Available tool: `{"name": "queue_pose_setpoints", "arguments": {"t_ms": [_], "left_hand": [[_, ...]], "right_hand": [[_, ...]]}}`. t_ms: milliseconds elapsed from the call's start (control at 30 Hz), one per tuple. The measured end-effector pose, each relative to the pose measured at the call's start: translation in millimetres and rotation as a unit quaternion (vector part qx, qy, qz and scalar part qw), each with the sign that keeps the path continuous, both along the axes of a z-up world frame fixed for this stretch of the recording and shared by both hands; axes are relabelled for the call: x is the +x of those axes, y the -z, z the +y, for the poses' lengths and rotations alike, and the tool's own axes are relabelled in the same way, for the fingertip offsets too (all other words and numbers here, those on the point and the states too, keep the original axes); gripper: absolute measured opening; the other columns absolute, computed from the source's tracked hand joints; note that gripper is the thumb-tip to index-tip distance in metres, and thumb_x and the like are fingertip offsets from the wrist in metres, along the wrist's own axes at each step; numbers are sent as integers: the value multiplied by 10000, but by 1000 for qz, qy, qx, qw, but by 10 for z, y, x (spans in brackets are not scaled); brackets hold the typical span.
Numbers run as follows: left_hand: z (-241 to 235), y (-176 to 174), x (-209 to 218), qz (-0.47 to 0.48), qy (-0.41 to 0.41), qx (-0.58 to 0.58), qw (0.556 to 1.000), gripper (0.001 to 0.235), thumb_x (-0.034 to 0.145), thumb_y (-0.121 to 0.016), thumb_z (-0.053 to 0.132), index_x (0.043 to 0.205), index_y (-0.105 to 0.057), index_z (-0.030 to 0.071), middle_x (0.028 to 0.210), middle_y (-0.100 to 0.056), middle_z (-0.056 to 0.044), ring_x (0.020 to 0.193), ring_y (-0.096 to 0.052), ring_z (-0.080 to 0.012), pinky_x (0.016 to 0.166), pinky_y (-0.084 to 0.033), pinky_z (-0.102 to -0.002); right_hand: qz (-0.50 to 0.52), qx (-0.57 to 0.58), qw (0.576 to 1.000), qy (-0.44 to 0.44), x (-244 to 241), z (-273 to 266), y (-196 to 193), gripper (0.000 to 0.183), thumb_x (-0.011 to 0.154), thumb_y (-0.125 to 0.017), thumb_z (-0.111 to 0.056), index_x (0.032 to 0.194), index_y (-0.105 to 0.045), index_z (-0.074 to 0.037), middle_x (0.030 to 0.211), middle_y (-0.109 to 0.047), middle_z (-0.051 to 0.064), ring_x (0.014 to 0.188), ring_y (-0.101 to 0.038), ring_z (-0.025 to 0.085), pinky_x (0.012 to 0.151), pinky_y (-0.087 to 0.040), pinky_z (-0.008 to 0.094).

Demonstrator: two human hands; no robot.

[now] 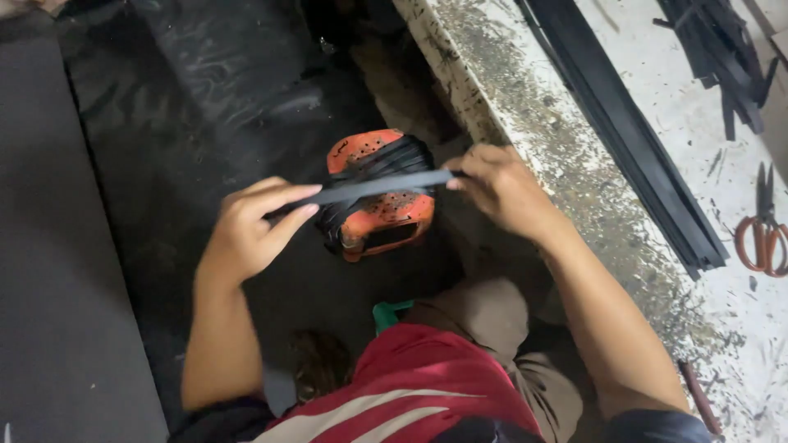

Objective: Applying edge finish or dye to a long leather strap using a manual applicator tool at a workbench.

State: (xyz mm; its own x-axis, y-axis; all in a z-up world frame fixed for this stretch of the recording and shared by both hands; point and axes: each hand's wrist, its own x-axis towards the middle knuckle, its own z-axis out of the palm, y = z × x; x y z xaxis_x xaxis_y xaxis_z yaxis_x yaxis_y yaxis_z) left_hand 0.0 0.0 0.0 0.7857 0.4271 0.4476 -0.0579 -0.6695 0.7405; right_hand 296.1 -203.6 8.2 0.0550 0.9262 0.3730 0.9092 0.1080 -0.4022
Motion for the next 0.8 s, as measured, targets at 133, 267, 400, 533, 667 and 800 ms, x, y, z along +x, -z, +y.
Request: {"name": "queue_pose_setpoints", "arguments": {"t_ms": [133,267,400,533,667,800], "left_hand": [[506,1166,591,6,-4,-22,1000,183,936,-760,84,1117,-791,84,779,-673,-150,552,-556,-225,466,-408,-320],[600,2595,1124,101,-81,40,991,489,855,-814,150,1324,-685,98,1201,-646,-235,1067,-641,-455,874,-525,-522],[327,3493,1214,372,-70,56,924,808,929,-722,190,1629,-336,69,1647,-319,-277,1503,-313,-506,1207,-305,-646],[267,3366,1255,390,-77,32,917,742,980,-661,208,1630,-333,59,1651,-304,-282,1523,-276,-494,1222,-255,-649],[347,3625,1335,341,-120,72,930,804,931,-706,340,1617,-365,96,1617,-335,-287,1485,-334,-510,1181,-301,-660],[152,3486,1564,194,-139,151,959,780,852,-802,306,1518,-523,12,1488,-470,-338,1357,-465,-565,1095,-412,-619]], "right_hand": [[32,1,999,23,300,326,608,191,935,-745,-51,1118,-734,4,1006,-729,187,969,-718,400,819,-554,491],[17,-84,992,95,354,95,1057,411,914,-753,-107,1295,-657,16,1256,-665,232,1153,-667,423,930,-550,500],[60,-153,978,130,163,-506,1095,399,945,-692,-140,1323,-648,-20,1290,-637,229,1193,-636,441,959,-534,521],[109,-134,963,207,-15,-1075,1009,355,935,-702,-139,1282,-690,-65,1265,-689,170,1187,-661,390,997,-534,464],[97,-38,957,269,-175,-1520,1003,305,911,-730,-107,1213,-728,-71,1197,-724,131,1115,-706,349,940,-561,425],[-32,33,929,366,-240,-2066,1003,342,858,-782,-52,1197,-741,-69,1183,-724,164,1076,-704,389,887,-560,453]]}}
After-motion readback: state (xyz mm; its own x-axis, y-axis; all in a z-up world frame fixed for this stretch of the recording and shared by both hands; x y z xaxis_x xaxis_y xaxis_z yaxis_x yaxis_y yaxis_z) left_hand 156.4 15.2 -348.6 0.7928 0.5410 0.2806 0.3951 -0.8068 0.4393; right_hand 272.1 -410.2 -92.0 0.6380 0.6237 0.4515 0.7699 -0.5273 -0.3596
